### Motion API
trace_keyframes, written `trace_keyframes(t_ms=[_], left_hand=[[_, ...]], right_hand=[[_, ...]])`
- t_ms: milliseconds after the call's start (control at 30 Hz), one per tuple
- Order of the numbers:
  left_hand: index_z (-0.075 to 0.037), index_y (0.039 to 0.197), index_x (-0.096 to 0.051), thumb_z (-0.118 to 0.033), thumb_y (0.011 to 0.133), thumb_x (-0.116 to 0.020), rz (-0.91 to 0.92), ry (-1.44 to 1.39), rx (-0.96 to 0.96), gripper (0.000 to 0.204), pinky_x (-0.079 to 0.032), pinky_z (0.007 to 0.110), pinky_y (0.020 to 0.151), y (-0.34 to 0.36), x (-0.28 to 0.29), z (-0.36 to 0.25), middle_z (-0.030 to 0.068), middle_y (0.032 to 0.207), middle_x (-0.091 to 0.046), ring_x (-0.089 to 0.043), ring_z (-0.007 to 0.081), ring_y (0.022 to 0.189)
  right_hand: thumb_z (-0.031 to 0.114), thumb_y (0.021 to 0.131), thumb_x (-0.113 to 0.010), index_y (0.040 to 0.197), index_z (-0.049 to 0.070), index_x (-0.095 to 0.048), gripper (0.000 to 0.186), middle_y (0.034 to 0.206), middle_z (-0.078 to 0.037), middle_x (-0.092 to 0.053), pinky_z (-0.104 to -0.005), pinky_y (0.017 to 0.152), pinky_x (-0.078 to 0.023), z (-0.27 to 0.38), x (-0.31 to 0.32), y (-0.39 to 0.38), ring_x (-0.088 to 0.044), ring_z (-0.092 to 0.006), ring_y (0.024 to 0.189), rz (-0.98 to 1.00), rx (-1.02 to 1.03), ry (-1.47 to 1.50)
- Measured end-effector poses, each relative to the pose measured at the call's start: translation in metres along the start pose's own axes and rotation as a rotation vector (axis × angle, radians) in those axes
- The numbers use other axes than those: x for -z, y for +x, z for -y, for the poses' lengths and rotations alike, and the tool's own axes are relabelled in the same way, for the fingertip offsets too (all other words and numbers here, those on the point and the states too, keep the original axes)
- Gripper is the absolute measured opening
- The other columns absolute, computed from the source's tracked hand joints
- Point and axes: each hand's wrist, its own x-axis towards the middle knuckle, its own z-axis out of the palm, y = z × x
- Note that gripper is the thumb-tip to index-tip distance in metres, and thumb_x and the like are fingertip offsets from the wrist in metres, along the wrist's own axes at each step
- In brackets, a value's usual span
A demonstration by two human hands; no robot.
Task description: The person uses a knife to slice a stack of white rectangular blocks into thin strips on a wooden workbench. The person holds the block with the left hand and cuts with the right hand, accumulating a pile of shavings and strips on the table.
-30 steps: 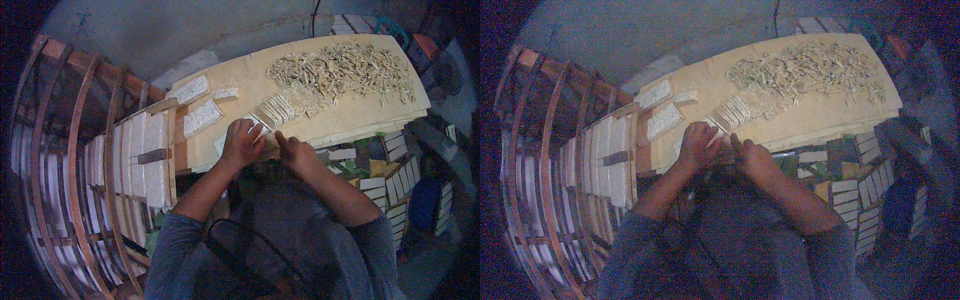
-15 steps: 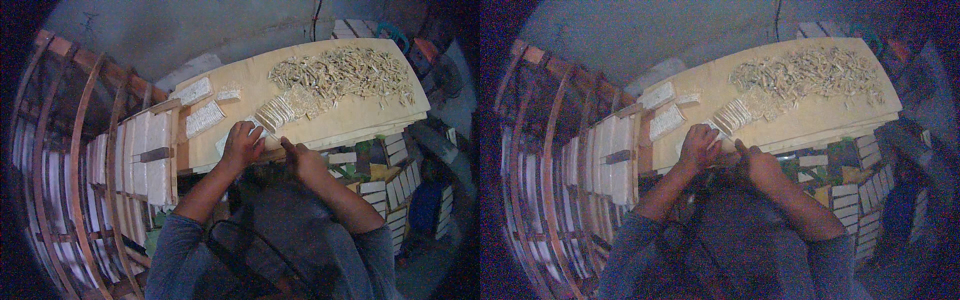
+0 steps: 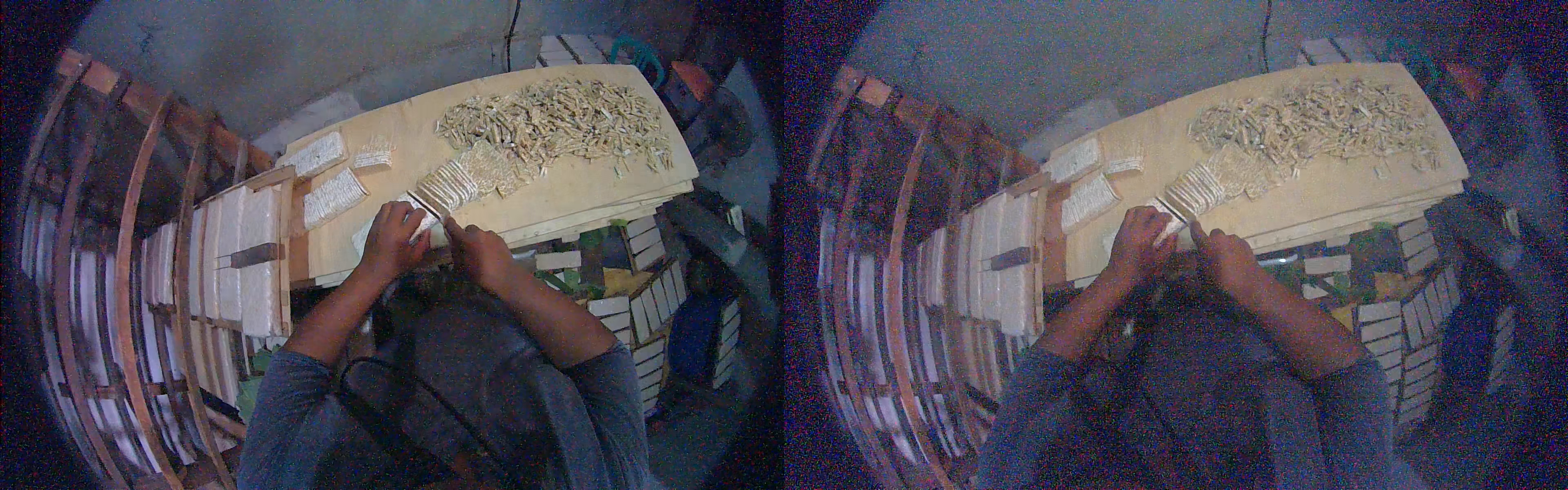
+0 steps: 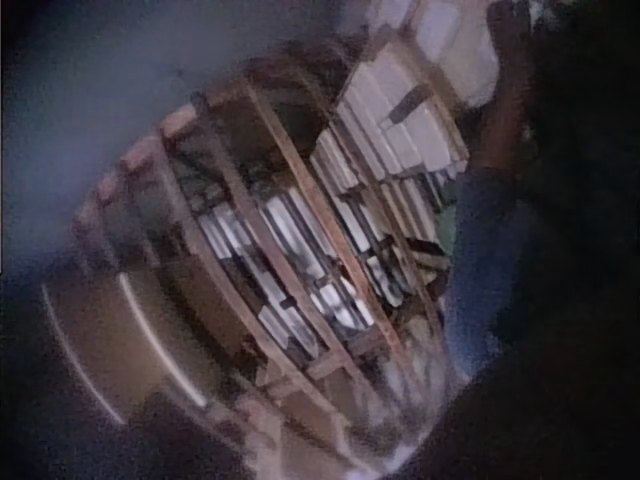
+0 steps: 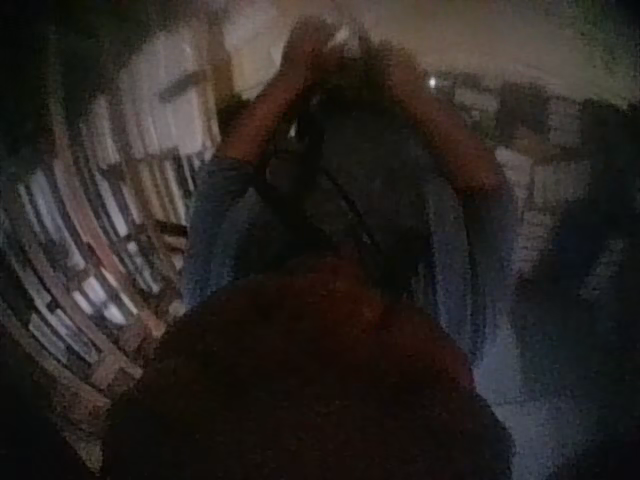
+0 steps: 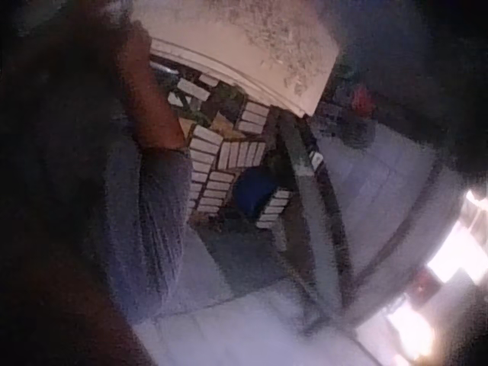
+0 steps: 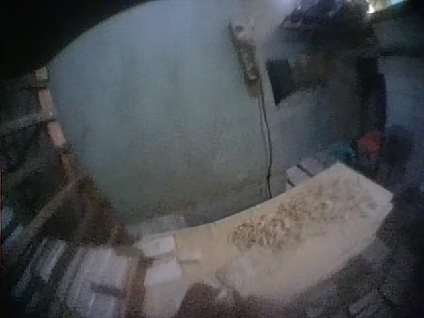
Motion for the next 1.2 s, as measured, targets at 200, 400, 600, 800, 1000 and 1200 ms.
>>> trace_keyframes(t_ms=[200, 400, 600, 800, 1000, 1200], left_hand=[[-0.005, 0.115, -0.069, -0.022, 0.085, -0.079, -0.028, 0.028, -0.029, 0.036, -0.052, 0.052, 0.097, -0.003, -0.003, 0.004, 0.0200, 0.114, -0.065, -0.059, 0.0424, 0.110], [-0.005, 0.116, -0.070, -0.023, 0.085, -0.078, 0.006, 0.054, -0.022, 0.037, -0.052, 0.052, 0.097, -0.003, -0.004, 0.005, 0.0197, 0.114, -0.065, -0.059, 0.0424, 0.111], [-0.007, 0.118, -0.070, -0.029, 0.087, -0.077, 0.064, 0.041, 0.015, 0.039, -0.047, 0.053, 0.105, -0.008, -0.006, 0.008, 0.0197, 0.119, -0.065, -0.057, 0.0429, 0.117], [-0.008, 0.120, -0.064, -0.019, 0.081, -0.080, 0.037, 0.084, -0.065, 0.043, -0.049, 0.053, 0.095, -0.009, -0.019, 0.016, 0.0164, 0.117, -0.059, -0.057, 0.0400, 0.111], [-0.007, 0.121, -0.066, -0.017, 0.079, -0.082, 0.119, 0.098, 0.002, 0.046, -0.052, 0.052, 0.094, -0.005, -0.011, 0.010, 0.0167, 0.119, -0.061, -0.058, 0.0404, 0.111], [-0.007, 0.120, -0.066, -0.015, 0.077, -0.083, -0.034, 0.042, -0.070, 0.047, -0.053, 0.051, 0.091, -0.003, 0.000, 0.009, 0.0151, 0.113, -0.062, -0.060, 0.0385, 0.106]], right_hand=[[0.016, 0.095, -0.064, 0.155, 0.017, -0.050, 0.061, 0.094, -0.023, -0.068, -0.0568, 0.068, -0.056, 0.000, 0.014, -0.035, -0.069, -0.0453, 0.078, -0.083, -0.010, -0.017], [0.013, 0.092, -0.066, 0.160, 0.019, -0.041, 0.073, 0.092, -0.021, -0.068, -0.0565, 0.059, -0.055, 0.005, 0.011, -0.035, -0.068, -0.0439, 0.070, -0.121, 0.063, -0.045], [0.014, 0.092, -0.067, 0.164, 0.018, -0.035, 0.079, 0.094, -0.023, -0.068, -0.0559, 0.059, -0.055, 0.003, 0.010, -0.031, -0.068, -0.0440, 0.070, -0.050, 0.064, -0.051], [0.016, 0.094, -0.065, 0.165, 0.014, -0.033, 0.078, 0.096, -0.024, -0.068, -0.0549, 0.066, -0.058, 0.010, 0.020, -0.020, -0.070, -0.0452, 0.076, 0.030, 0.062, -0.109], [0.015, 0.095, -0.061, 0.162, 0.010, -0.037, 0.072, 0.099, -0.025, -0.069, -0.0542, 0.073, -0.059, 0.019, 0.022, 0.012, -0.072, -0.0453, 0.084, 0.080, 0.067, -0.037], [0.014, 0.095, -0.060, 0.160, 0.009, -0.041, 0.069, 0.105, -0.026, -0.071, -0.0547, 0.076, -0.059, 0.038, 0.036, 0.012, -0.073, -0.0452, 0.087, 0.204, -0.047, -0.086]])
